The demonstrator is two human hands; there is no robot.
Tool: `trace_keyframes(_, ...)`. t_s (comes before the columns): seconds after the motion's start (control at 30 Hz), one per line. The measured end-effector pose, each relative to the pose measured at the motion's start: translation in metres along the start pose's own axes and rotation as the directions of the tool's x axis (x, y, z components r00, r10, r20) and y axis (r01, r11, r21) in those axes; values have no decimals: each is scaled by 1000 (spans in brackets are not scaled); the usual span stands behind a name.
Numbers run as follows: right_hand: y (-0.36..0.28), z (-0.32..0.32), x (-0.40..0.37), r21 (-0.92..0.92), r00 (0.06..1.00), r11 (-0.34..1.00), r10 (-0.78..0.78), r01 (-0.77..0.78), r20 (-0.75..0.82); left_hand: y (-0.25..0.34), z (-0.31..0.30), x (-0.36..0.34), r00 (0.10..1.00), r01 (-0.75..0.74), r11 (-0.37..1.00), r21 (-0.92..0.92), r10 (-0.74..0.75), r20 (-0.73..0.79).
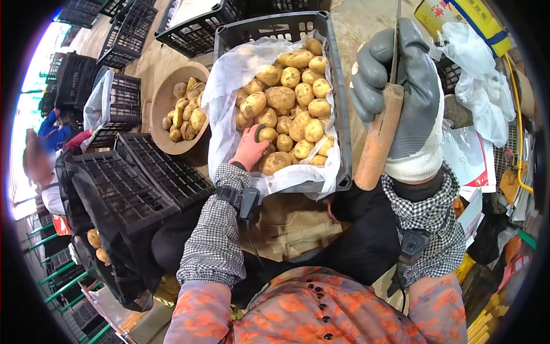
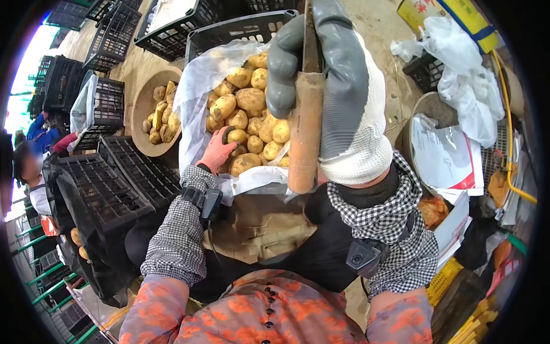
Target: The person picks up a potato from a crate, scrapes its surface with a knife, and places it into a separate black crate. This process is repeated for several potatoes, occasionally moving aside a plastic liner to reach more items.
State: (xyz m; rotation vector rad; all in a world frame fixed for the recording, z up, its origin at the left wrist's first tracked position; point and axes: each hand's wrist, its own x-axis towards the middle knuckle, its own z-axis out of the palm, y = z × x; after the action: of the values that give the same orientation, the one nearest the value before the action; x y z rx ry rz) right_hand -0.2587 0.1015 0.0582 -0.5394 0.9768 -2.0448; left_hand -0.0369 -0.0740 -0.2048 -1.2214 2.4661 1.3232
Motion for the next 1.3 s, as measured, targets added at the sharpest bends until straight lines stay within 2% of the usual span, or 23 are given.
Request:
trace_keyframes(0.03,0,0,0,-15,1000,1000,2,-2,-15,2,4,-4,1000,3,1000,3,-3,6)
trace_keyframes(0.13,1,-1,3,-39,999,999,-1,0,-35,15,24,-9,998,27,929,368,-4,-63)
trace_keyframes(0.2,4,-11,10,330,980,922,191,-201,65,20,19,-3,996,84,924,372,-64,-65)
trace_keyframes(0.23,3,-10,8,327,979,923,191,-202,66,23,19,-3,989,145,917,371,-131,-62)
trace_keyframes(0.3,-1,-5,7,265,984,948,177,-178,28,8,11,-4,995,86,926,368,-61,-80)
trace_keyframes(0.37,-3,-4,6,277,984,945,174,-175,27,-2,-1,-11,971,207,960,-188,-225,-83)
trace_keyframes(0.4,-3,-4,6,285,984,942,174,-176,33,-4,-2,-13,976,189,953,-237,-208,-57)
trace_keyframes(0.43,0,-2,5,288,983,940,180,-181,30,-5,-1,-16,975,197,952,-235,-214,-53)
trace_keyframes(0.5,1,5,6,306,983,936,185,-176,-1,2,7,-14,977,212,977,12,-212,-10)
trace_keyframes(0.57,4,9,6,315,980,930,201,-190,-1,8,12,-18,991,120,992,-36,-122,-46)
trace_keyframes(0.63,5,9,6,178,982,966,188,-189,23,14,10,-17,998,56,997,-47,-56,13)
trace_keyframes(0.7,7,10,8,150,984,973,180,-178,0,15,5,-16,993,119,986,-119,-115,39)
trace_keyframes(0.73,7,10,9,168,984,972,174,-167,-31,14,5,-15,1000,28,901,-433,-28,6)
trace_keyframes(0.77,8,10,10,166,984,972,175,-168,-28,14,4,-15,997,-70,714,-697,44,-55)
trace_keyframes(0.8,9,7,10,74,992,990,123,-122,-14,26,0,-25,996,-64,471,-880,83,-28)
trace_keyframes(0.87,11,2,10,-106,999,994,25,-21,36,21,1,-35,949,-303,579,-757,251,-188)
trace_keyframes(0.93,13,1,9,-93,996,992,83,-79,39,27,7,-39,908,-413,710,-570,274,-317)
trace_keyframes(1.03,21,5,6,-3,977,983,182,-183,110,55,-7,-54,908,-419,631,-653,268,-323)
trace_keyframes(1.1,24,15,0,-260,974,942,226,-213,20,85,-30,-74,889,-456,628,-631,293,-351)
trace_keyframes(1.17,25,19,-4,-235,969,948,237,-215,70,126,-64,-106,816,-558,725,-403,389,-428)
trace_keyframes(1.2,29,20,-5,-292,944,914,319,-282,84,140,-76,-119,760,-607,756,-246,461,-458)
trace_keyframes(1.27,41,29,-14,-312,920,892,376,-328,108,142,-92,-136,549,-692,694,198,684,-481)
trace_keyframes(1.3,48,21,-15,-435,897,850,404,-296,181,148,-93,-144,543,-709,688,154,673,-503)
